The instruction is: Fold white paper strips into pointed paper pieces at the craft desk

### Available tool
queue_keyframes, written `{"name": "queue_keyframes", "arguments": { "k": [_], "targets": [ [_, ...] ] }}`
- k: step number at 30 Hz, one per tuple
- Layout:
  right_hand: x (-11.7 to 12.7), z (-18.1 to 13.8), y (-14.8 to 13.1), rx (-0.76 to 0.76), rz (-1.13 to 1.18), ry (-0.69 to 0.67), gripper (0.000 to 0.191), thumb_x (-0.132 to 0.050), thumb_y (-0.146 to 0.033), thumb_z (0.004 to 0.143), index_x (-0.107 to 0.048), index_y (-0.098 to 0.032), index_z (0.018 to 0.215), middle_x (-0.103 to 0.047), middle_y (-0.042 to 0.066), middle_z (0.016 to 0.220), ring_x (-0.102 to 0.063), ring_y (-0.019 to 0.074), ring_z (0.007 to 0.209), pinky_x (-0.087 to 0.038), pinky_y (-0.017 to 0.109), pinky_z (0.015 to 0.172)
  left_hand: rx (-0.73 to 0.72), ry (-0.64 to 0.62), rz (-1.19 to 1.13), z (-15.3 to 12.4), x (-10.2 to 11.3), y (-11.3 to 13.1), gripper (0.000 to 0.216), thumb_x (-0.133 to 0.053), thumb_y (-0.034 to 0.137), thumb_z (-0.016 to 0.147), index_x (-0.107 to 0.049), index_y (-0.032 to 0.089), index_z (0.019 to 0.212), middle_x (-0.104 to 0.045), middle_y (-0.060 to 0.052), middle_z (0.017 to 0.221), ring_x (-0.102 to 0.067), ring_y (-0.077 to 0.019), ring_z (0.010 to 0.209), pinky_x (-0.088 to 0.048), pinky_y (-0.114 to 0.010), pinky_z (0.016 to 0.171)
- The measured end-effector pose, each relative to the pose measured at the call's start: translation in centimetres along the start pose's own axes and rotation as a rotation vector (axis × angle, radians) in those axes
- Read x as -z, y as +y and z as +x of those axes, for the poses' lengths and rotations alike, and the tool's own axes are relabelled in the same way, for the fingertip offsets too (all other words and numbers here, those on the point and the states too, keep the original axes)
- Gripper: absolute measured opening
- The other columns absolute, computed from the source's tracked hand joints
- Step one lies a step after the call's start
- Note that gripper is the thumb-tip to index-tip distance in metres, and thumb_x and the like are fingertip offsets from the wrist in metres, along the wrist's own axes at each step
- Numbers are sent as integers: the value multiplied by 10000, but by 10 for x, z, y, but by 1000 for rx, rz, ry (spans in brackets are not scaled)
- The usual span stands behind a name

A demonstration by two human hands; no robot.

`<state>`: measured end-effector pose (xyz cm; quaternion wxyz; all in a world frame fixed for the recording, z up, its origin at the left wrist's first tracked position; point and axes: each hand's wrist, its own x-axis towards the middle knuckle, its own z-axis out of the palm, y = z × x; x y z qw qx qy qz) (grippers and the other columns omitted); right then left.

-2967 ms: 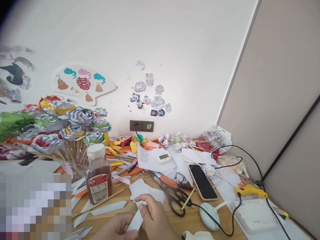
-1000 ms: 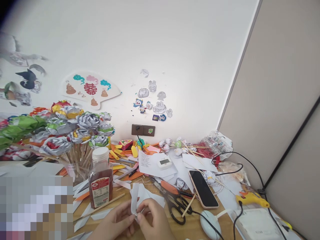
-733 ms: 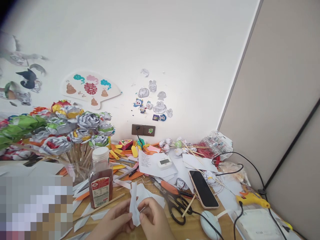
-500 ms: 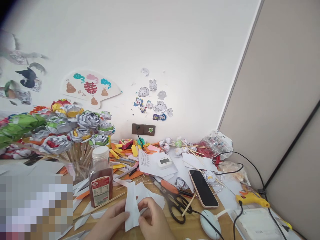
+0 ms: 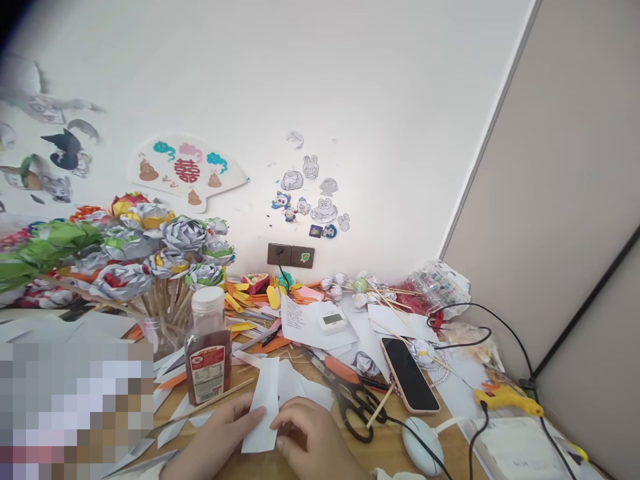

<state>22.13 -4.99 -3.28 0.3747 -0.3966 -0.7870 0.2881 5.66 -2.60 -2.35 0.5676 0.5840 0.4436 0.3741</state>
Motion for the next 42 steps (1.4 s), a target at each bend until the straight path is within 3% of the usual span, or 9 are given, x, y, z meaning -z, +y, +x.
{"name": "queue_keyframes", "arguments": {
  "k": [8,18,22,31,42],
  "targets": [
    [0,2,8,42,43,10,53,-626,-167,715,-641,-180,764,-564,5,727,-537,139,686,-409,209,640,27,-32,28,-4,-2,8,213,-517,351,604,-568,144,600,-554,6,622,-488,-173,628,-382,-275,621],
    [6,1,-2,68,-209,-112,81,-649,-130,705,-653,-180,768,-548,20,812,-522,146,786,-374,211,692,-9,-91,0,-1,-1,0,213,-545,310,631,-615,116,682,-580,0,621,-515,-190,677,-399,-273,635],
    [3,0,-1,18,-209,-80,64,-630,-127,711,-622,-174,754,-535,0,738,-510,140,736,-366,210,650,-32,-112,-20,0,-1,-4,205,-571,302,634,-627,112,686,-592,2,619,-521,-183,662,-402,-270,628],
    [-8,0,8,-230,37,34,171,-576,-69,662,-608,-167,799,-529,-32,626,-496,117,582,-372,188,548,-6,-146,-53,-1,-4,-4,280,-633,378,605,-653,128,728,-639,-14,659,-567,-204,684,-421,-270,623],
    [-11,1,8,-274,42,54,176,-573,-73,641,-600,-171,785,-470,-54,580,-458,104,548,-350,181,522,14,-164,-83,-1,-4,-4,317,-666,377,585,-654,114,760,-656,-28,683,-579,-220,722,-430,-282,637]
  ]
}}
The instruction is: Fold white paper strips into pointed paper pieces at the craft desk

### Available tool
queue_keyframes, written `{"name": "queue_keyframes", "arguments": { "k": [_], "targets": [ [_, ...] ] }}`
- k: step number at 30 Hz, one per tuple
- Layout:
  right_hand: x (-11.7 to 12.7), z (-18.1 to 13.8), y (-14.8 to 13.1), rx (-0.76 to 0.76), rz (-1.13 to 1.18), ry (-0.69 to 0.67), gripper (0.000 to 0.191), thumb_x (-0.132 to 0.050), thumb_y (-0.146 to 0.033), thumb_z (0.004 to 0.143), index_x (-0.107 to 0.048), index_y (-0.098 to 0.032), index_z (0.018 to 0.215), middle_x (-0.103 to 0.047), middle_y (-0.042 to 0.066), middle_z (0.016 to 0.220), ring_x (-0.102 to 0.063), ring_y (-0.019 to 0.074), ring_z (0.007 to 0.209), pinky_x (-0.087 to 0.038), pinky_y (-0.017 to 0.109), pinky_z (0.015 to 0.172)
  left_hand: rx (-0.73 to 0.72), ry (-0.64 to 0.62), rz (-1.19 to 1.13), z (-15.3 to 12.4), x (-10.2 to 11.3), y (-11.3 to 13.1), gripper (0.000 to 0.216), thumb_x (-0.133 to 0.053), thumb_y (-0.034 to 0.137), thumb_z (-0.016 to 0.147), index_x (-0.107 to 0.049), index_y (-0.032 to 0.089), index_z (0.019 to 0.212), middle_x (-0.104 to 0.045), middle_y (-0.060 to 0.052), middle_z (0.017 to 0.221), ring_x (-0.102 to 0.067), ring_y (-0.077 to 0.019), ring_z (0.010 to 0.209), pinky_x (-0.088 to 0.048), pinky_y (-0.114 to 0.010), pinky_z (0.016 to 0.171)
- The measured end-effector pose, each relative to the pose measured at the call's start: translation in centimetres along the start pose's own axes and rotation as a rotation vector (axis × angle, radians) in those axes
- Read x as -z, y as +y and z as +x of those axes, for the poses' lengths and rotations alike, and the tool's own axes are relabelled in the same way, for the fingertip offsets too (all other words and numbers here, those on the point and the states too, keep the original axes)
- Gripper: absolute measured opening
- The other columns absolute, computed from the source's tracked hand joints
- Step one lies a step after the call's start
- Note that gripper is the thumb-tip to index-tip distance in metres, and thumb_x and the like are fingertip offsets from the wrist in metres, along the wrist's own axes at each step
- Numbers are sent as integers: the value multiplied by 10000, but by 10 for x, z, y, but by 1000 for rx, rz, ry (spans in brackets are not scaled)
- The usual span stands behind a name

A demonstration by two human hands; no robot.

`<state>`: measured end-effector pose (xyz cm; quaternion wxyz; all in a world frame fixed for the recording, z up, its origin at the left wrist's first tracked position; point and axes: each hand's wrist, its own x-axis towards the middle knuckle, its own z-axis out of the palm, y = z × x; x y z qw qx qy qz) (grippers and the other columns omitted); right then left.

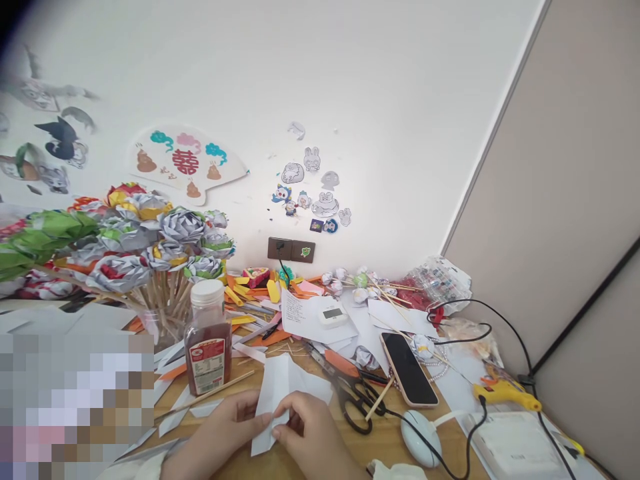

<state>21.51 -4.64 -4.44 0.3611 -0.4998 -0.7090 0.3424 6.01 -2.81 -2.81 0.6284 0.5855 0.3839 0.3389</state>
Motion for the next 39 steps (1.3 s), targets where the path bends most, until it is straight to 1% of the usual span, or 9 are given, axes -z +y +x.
{"name": "queue_keyframes", "arguments": {
  "k": [6,12,15,17,21,24,28,33,39],
  "targets": [
    [-1,-1,0,8,-30,6,170,-574,-83,639,-598,-182,776,-477,-48,583,-457,113,557,-349,189,525,1,-2,15,2,1,-7,354,-684,397,561,-658,119,779,-660,-34,706,-573,-219,721,-432,-296,652],
    [0,-1,-2,17,-30,-3,131,-570,-108,658,-595,-179,765,-472,-45,581,-453,116,559,-345,195,530,2,-3,46,2,3,-8,312,-668,391,585,-655,118,736,-649,-23,670,-570,-204,690,-426,-281,629],
    [3,-2,-2,30,43,-41,138,-569,-123,666,-585,-179,790,-470,-45,588,-448,115,559,-342,198,527,26,6,57,2,2,-7,334,-678,400,570,-647,115,742,-645,-25,671,-565,-193,649,-415,-262,563],
    [4,-2,-2,21,121,-69,164,-574,-132,662,-572,-178,819,-465,-47,593,-450,115,558,-348,198,523,40,6,15,2,2,-7,365,-685,409,558,-630,116,769,-638,-24,673,-561,-181,615,-411,-256,529],
    [3,-1,1,-23,218,-81,203,-564,-120,640,-550,-169,836,-462,-47,598,-468,114,549,-365,200,514,64,-74,-136,3,2,-10,379,-669,412,584,-577,131,820,-620,-3,621,-563,-155,535,-429,-274,519],
    [1,0,2,-49,210,-66,203,-559,-110,622,-550,-164,817,-459,-51,579,-464,109,528,-359,195,496,64,-107,-151,2,1,-11,332,-669,387,590,-563,139,784,-603,11,587,-560,-146,514,-411,-256,494],
    [1,1,1,-81,167,-41,211,-551,-87,603,-556,-168,798,-434,-58,565,-456,108,528,-354,192,491,47,-106,-141,1,-1,-7,251,-665,327,585,-557,146,721,-589,21,589,-550,-137,523,-389,-238,477],
    [0,1,4,-87,148,-19,215,-553,-77,597,-559,-173,789,-432,-54,582,-442,109,549,-347,195,509,49,-101,-141,-1,-3,-2,174,-639,235,576,-555,145,699,-591,21,588,-550,-143,528,-384,-244,475],
    [-3,2,5,-102,156,-2,225,-537,-52,589,-554,-169,781,-411,-62,565,-423,105,538,-324,194,504,54,-100,-153,2,-2,-8,208,-653,192,552,-542,149,722,-605,19,610,-555,-141,536,-391,-244,485]
  ]
}}
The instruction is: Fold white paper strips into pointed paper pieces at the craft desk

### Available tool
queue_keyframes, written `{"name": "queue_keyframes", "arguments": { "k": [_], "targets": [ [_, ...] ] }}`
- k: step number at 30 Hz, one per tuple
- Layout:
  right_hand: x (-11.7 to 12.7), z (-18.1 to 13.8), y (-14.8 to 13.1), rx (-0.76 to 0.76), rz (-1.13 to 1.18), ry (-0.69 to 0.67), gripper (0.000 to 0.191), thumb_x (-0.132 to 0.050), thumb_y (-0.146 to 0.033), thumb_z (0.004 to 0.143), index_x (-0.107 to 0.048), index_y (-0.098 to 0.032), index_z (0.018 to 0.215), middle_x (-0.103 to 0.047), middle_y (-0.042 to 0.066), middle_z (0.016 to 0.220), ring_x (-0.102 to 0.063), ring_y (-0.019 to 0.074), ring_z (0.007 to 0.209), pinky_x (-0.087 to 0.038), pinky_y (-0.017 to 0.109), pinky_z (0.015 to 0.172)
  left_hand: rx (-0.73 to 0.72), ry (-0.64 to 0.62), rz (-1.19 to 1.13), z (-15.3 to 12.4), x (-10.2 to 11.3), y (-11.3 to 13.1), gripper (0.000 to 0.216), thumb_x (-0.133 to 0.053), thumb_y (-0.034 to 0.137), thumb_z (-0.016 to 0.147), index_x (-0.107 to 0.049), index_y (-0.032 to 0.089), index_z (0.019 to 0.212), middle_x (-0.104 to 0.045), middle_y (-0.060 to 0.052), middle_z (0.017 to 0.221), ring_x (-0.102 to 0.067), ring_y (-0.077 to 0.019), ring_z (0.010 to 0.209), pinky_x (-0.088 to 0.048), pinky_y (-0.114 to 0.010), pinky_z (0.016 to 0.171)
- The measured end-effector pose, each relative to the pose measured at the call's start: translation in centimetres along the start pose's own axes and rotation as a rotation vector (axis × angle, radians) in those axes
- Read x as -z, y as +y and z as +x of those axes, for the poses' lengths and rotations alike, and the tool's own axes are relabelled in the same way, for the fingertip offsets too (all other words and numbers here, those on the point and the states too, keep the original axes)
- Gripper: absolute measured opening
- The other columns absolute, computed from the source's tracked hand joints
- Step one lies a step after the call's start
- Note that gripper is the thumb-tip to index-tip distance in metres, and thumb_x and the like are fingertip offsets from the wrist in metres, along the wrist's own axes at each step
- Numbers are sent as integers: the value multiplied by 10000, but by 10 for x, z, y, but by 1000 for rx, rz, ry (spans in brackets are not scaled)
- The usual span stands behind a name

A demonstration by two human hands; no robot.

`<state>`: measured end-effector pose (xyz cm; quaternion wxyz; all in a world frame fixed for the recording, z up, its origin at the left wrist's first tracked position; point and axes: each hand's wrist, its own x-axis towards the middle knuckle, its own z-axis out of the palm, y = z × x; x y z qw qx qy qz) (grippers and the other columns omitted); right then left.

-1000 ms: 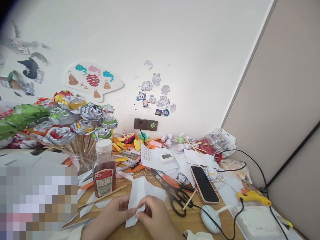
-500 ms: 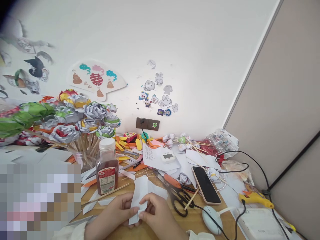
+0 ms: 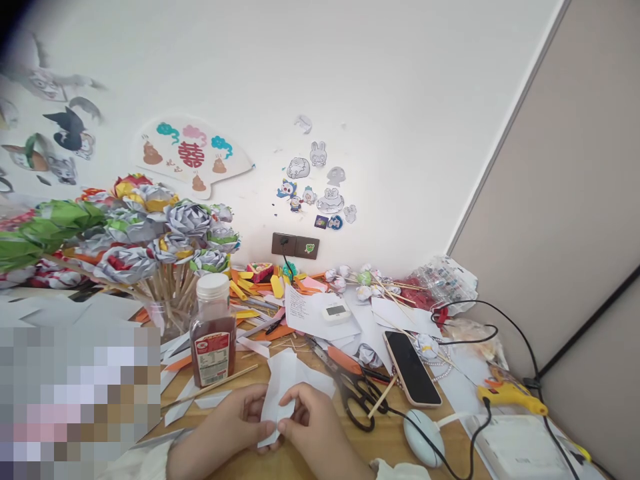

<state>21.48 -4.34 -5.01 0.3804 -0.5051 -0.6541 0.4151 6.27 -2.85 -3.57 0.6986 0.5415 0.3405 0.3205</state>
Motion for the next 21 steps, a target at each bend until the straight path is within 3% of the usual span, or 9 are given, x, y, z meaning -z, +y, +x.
{"name": "queue_keyframes", "arguments": {
  "k": [9,21],
  "targets": [
    [-2,0,-2,-40,1,24,244,-525,-34,568,-554,-173,766,-409,-71,542,-427,104,524,-314,194,492,-43,18,-40,3,2,-11,293,-730,137,470,-545,159,697,-609,24,601,-557,-149,591,-409,-252,555],
    [-4,0,-1,-44,27,14,227,-523,-41,570,-548,-164,759,-389,-70,546,-396,99,524,-297,192,493,-2,73,24,0,0,-11,298,-672,121,463,-575,153,742,-605,36,605,-564,-163,611,-418,-262,576]
  ]
}}
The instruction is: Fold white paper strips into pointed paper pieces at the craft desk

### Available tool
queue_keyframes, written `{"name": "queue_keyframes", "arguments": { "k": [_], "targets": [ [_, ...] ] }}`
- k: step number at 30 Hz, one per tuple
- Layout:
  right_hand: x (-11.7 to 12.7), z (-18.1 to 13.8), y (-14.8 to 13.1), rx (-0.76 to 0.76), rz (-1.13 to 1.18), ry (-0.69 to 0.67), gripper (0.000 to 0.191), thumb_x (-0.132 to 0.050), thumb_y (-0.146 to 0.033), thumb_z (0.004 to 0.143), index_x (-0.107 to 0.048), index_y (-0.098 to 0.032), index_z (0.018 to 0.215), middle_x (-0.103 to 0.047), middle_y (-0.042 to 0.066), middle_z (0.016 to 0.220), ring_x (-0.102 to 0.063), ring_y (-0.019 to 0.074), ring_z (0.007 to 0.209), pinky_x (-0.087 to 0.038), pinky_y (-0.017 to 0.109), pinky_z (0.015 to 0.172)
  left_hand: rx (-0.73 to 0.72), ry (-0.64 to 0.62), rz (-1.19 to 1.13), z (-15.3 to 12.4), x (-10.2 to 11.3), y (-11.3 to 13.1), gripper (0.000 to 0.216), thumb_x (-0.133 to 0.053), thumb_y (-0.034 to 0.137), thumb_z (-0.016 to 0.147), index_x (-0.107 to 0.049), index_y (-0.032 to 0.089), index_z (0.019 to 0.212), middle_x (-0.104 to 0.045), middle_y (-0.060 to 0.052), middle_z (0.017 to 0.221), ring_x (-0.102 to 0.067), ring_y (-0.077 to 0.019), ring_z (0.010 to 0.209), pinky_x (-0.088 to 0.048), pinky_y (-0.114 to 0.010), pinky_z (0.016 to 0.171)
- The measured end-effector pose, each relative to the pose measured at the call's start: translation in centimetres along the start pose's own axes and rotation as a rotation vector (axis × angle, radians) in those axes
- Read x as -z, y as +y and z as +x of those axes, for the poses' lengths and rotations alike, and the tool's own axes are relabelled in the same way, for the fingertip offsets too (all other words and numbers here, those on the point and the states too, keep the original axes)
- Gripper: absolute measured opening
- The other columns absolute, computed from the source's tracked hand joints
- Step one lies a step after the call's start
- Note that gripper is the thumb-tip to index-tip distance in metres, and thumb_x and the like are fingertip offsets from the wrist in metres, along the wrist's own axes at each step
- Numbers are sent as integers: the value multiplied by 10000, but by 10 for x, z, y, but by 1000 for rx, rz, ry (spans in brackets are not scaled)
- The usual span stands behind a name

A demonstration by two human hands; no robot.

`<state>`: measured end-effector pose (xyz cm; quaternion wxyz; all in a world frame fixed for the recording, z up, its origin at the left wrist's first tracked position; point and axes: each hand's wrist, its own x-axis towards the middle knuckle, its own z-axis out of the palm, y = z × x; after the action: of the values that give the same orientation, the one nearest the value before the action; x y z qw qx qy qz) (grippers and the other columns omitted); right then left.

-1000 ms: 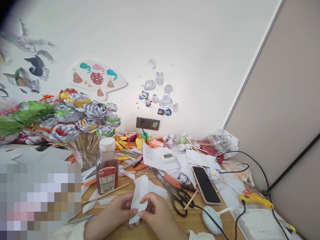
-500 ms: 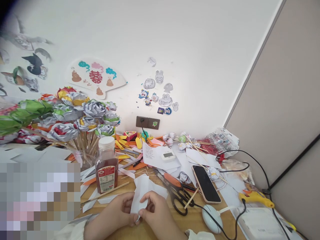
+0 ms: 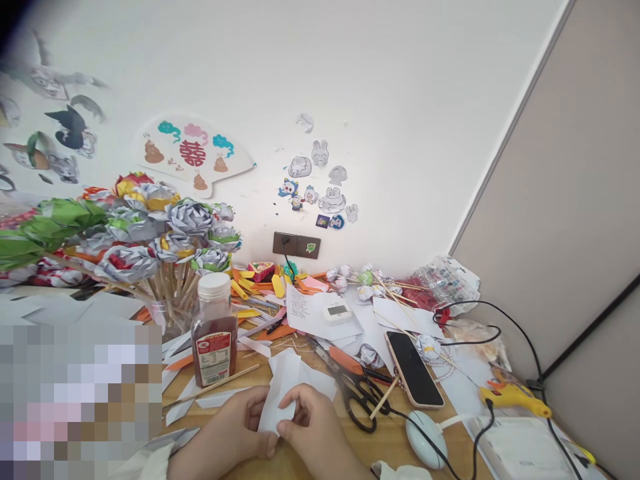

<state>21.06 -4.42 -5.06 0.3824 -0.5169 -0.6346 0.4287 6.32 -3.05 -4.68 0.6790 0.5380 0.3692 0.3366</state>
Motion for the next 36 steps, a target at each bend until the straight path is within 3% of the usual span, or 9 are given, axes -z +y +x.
{"name": "queue_keyframes", "arguments": {
  "k": [5,13,17,21,24,27,30,34,36],
  "targets": [
    [2,-1,2,41,7,-12,219,-513,-54,579,-560,-171,758,-394,-67,552,-409,102,527,-311,198,503,12,17,48,-1,0,1,296,-668,128,461,-580,159,743,-623,27,632,-574,-173,628,-424,-268,583],
    [5,0,2,37,158,-92,139,-459,-203,714,-535,-150,818,-482,-36,551,-504,124,499,-385,227,516,-22,-38,-35,0,-1,1,301,-619,32,476,-549,128,752,-648,1,639,-543,-129,524,-403,-230,474],
    [8,0,0,89,0,-33,165,-453,-186,732,-559,-157,856,-490,-14,617,-505,144,575,-387,247,568,-11,-3,-16,-1,-3,2,307,-606,38,500,-546,127,787,-627,18,612,-540,-121,487,-404,-227,456],
    [14,-4,1,227,-173,6,174,-415,-176,788,-509,-196,932,-454,-27,637,-459,147,612,-353,242,582,-13,45,-60,-2,-3,10,291,-651,239,598,-538,137,846,-632,-31,724,-587,-173,630,-447,-249,499],
    [18,-7,-1,269,-181,-51,216,-379,-173,823,-419,-217,1030,-434,-42,639,-442,140,607,-349,236,589,31,99,-173,-1,0,12,368,-553,436,686,-500,149,909,-627,-52,743,-608,-205,663,-479,-295,521],
    [19,-8,-2,284,-209,-94,255,-399,-153,814,-401,-225,1058,-441,-44,657,-444,135,623,-347,232,603,-1,157,-157,1,5,11,378,-619,325,625,-454,180,933,-589,10,659,-589,-178,566,-465,-270,458],
    [19,-5,1,266,-180,-44,268,-440,-148,791,-421,-217,1049,-460,-41,670,-454,132,630,-351,227,603,-31,253,-48,2,9,11,365,-610,171,545,-443,212,866,-539,66,633,-533,-129,496,-420,-224,416],
    [19,3,8,206,-129,51,197,-487,-190,770,-488,-187,968,-448,-43,618,-454,130,588,-353,218,553,-72,365,78,3,11,16,214,-611,174,501,-478,182,668,-493,75,603,-473,-97,515,-362,-198,471],
    [21,5,9,175,-125,95,124,-499,-204,755,-530,-169,869,-459,-34,605,-458,133,570,-354,217,527,-78,337,104,3,10,16,207,-631,178,477,-480,170,619,-488,69,575,-460,-102,539,-347,-203,507]
  ]
}}
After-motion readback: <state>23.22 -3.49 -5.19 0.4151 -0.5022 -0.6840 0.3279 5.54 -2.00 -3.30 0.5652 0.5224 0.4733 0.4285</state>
